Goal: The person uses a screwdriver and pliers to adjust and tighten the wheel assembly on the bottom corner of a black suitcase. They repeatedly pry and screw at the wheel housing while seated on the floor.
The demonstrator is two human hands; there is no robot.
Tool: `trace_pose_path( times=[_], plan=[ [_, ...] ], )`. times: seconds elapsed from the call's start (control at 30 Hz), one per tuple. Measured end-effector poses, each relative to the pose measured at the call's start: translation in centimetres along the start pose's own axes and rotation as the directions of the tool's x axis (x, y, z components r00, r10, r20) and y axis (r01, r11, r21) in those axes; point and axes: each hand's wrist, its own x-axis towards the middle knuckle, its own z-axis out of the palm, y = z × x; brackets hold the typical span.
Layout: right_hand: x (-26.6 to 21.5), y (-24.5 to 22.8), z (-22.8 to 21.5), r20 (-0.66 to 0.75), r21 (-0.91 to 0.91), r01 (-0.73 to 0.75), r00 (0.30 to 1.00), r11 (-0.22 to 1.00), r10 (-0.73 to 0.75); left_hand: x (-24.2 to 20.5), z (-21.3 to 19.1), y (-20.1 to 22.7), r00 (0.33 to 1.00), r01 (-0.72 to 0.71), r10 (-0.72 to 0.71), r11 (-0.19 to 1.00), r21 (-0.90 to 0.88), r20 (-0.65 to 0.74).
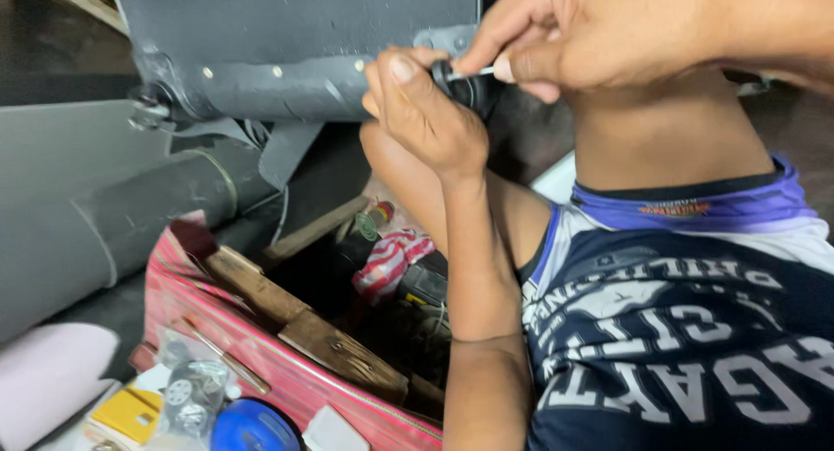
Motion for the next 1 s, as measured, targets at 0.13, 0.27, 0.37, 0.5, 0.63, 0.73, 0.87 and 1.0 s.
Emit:
trace_pose_path(
  times=[0.13, 0.27, 0.37, 0.5, 0.63, 0.73, 0.87, 1.0],
  plan=[
    [-0.9, -4.2, 1.0, -0.032, -0.826, 0.085, 0.980, 0.557, -0.197, 0.3, 0.2, 0.0, 0.999, -0.002, 0.003, 1.000, 0.019, -0.044],
    [-2.4, -7.8, 2.5, 0.204, -0.978, 0.201, 0.905, -0.047, -0.372, 0.4, 0.4, -0.2, 0.998, 0.000, 0.002, 0.999, 0.039, -0.056],
    [-2.5, -7.4, 2.8, 0.263, -0.958, 0.212, 0.918, -0.193, -0.297, 0.1, 0.7, -0.6, 0.997, -0.012, 0.017, 0.997, 0.073, -0.072],
    [0.1, -4.2, 0.6, 0.150, -0.823, 0.299, 0.935, 0.484, -0.323, 0.1, 0.8, -0.6, 0.995, -0.022, 0.024, 1.000, 0.021, -0.093],
    [0.5, -1.7, -1.6, 0.026, -0.368, -0.059, 0.997, 0.928, 0.073, 0.6, 0.3, -0.4, 0.996, -0.049, 0.050, 0.999, 0.010, -0.069],
    [0.8, -0.2, -2.4, 0.058, -0.376, 0.092, 0.995, 0.922, -0.075, 0.3, -0.3, -0.3, 0.998, -0.054, 0.053, 0.998, -0.014, -0.036],
    [1.6, 1.2, -3.4, 0.116, -0.301, 0.136, 0.988, 0.944, -0.106, 0.5, -0.2, -0.2, 0.998, -0.048, 0.044, 0.995, -0.087, -0.044],
    [1.9, 2.0, -4.5, 0.140, -0.209, -0.029, 0.988, 0.977, 0.059, 0.7, 0.2, -0.1, 0.999, -0.023, 0.021, 0.999, -0.037, -0.047]
  ],
)
